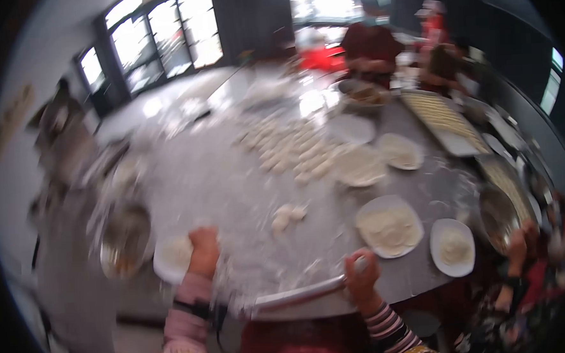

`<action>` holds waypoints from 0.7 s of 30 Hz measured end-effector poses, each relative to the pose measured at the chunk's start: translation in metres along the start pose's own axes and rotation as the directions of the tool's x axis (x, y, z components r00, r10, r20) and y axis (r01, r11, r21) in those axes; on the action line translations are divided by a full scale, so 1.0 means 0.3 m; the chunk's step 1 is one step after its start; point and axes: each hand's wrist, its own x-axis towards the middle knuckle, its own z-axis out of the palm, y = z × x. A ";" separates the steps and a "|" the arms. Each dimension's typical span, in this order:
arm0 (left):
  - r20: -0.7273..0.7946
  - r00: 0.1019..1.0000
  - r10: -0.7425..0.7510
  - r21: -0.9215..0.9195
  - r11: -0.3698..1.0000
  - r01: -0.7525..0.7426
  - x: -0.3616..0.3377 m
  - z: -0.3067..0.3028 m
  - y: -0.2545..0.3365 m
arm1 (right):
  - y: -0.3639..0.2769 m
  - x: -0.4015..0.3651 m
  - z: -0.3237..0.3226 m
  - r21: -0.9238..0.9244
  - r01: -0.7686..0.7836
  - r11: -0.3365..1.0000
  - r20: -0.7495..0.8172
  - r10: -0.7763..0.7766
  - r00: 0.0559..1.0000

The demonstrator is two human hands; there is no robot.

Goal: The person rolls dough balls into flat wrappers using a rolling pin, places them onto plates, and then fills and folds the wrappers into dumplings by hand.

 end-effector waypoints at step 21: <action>-0.736 0.648 -0.195 -0.287 0.957 -0.037 -0.360 -0.092 -0.036 | 0.048 -0.046 0.034 0.228 -0.153 0.961 0.032 0.150 0.988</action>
